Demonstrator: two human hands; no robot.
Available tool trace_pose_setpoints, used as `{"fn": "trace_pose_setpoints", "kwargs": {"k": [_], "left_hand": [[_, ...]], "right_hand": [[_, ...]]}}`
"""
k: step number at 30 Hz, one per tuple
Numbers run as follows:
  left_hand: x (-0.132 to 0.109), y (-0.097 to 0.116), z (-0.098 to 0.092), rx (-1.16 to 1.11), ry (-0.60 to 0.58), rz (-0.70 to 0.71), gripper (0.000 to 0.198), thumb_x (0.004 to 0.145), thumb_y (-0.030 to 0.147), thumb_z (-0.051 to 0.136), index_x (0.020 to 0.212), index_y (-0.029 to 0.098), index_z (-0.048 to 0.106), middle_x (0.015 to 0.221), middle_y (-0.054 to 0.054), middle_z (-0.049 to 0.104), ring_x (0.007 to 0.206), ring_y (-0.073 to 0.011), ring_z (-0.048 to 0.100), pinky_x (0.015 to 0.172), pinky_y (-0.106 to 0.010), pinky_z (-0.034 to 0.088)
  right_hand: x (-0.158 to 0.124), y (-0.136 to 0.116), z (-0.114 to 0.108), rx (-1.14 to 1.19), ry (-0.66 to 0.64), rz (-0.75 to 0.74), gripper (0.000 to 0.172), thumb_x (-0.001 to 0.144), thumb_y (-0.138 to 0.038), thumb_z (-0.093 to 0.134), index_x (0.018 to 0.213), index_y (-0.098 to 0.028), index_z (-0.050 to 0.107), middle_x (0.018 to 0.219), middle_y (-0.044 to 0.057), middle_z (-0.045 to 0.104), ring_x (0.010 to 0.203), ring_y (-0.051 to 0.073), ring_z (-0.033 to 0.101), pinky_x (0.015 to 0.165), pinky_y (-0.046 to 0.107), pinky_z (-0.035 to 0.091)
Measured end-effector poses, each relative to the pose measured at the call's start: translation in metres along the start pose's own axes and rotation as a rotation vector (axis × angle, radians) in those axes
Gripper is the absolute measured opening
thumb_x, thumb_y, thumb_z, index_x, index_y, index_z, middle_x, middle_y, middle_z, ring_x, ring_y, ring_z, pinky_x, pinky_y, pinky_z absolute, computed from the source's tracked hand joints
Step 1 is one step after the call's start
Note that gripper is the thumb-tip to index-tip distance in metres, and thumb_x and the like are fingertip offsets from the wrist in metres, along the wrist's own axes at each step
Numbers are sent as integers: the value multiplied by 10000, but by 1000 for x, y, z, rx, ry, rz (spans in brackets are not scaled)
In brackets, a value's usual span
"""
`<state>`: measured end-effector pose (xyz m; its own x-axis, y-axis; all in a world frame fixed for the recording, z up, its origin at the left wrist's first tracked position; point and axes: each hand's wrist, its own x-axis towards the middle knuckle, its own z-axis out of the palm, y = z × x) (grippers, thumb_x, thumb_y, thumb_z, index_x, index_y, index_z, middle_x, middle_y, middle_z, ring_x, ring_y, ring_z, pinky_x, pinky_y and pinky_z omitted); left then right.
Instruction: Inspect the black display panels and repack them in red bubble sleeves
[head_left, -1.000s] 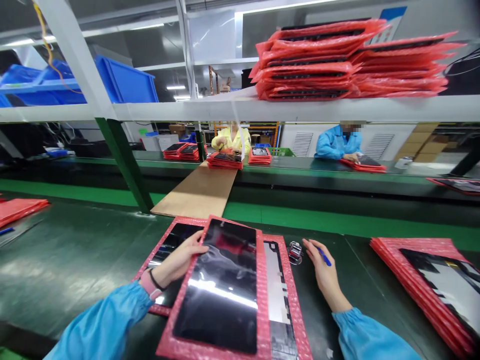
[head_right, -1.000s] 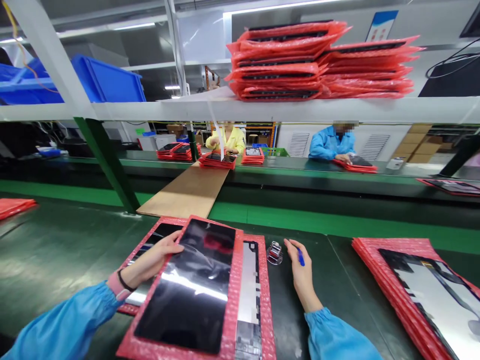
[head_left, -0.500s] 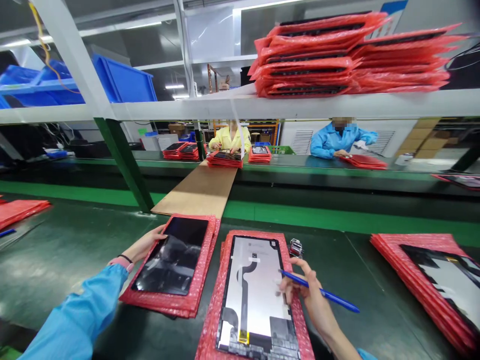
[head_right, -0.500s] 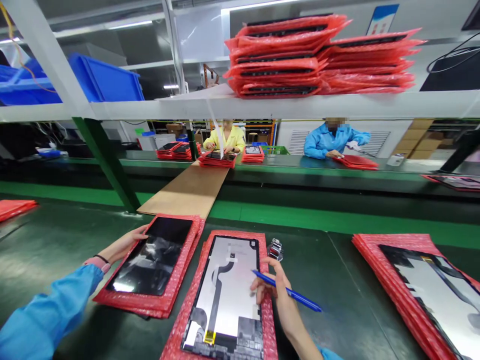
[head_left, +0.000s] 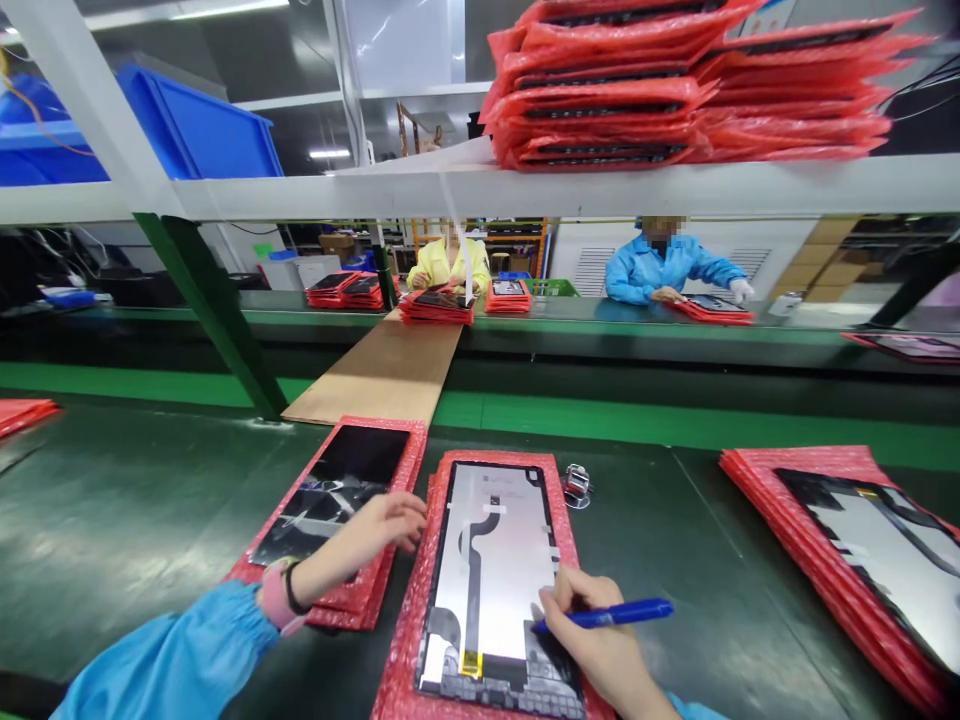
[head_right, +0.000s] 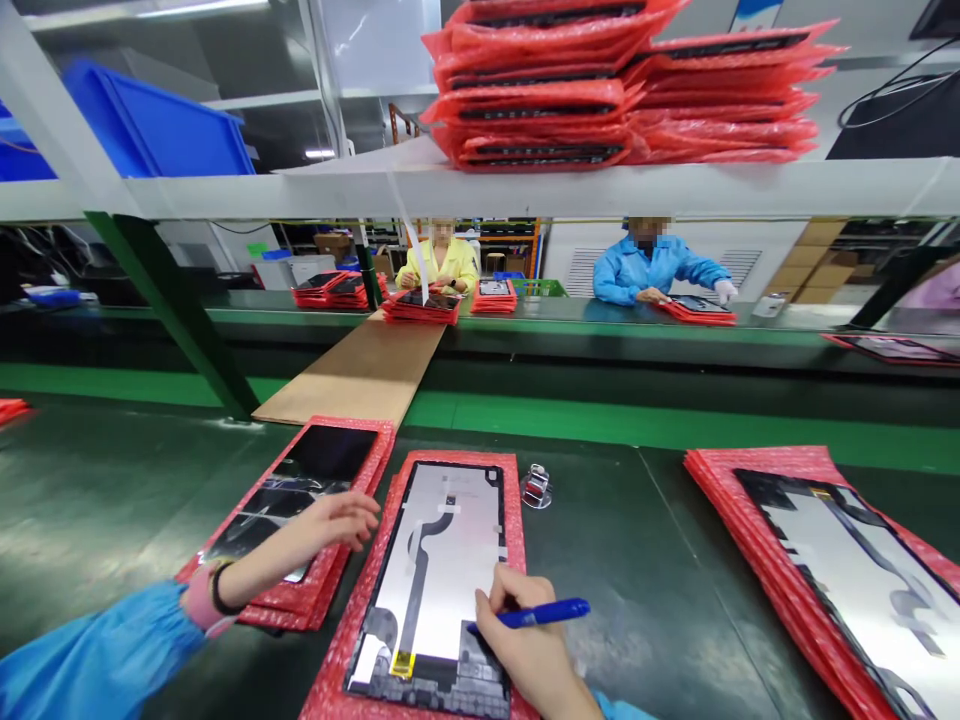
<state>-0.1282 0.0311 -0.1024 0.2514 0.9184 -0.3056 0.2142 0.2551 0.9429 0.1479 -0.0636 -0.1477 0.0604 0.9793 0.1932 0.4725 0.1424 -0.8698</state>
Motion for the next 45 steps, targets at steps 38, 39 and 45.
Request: {"fn": "trace_pose_setpoints", "kwargs": {"k": [38,39,45], "left_hand": [[-5,18,77,-331,-172,-69,518,485,20,634,982,163,592,861,-45,715,791,-210,671,738,-317,506],[-5,18,76,-329,-167,-59,535,480,8,630,990,165,585,874,-43,714,796,-205,669,739,-309,504],[-10,34,67,-299,-160,4,564,508,14,643,1050,161,581,978,-60,711,821,-208,662,695,-282,486]], "right_hand": [[8,3,0,670,-86,220,512,681,-641,735,631,-191,497,399,-112,347,396,42,204,443,202,178],[8,3,-1,677,-82,214,505,687,-633,736,633,-189,503,392,-110,354,392,41,214,444,199,181],[13,-12,-30,819,60,146,509,768,-678,629,771,-169,639,431,-1,585,318,75,385,362,197,253]]}}
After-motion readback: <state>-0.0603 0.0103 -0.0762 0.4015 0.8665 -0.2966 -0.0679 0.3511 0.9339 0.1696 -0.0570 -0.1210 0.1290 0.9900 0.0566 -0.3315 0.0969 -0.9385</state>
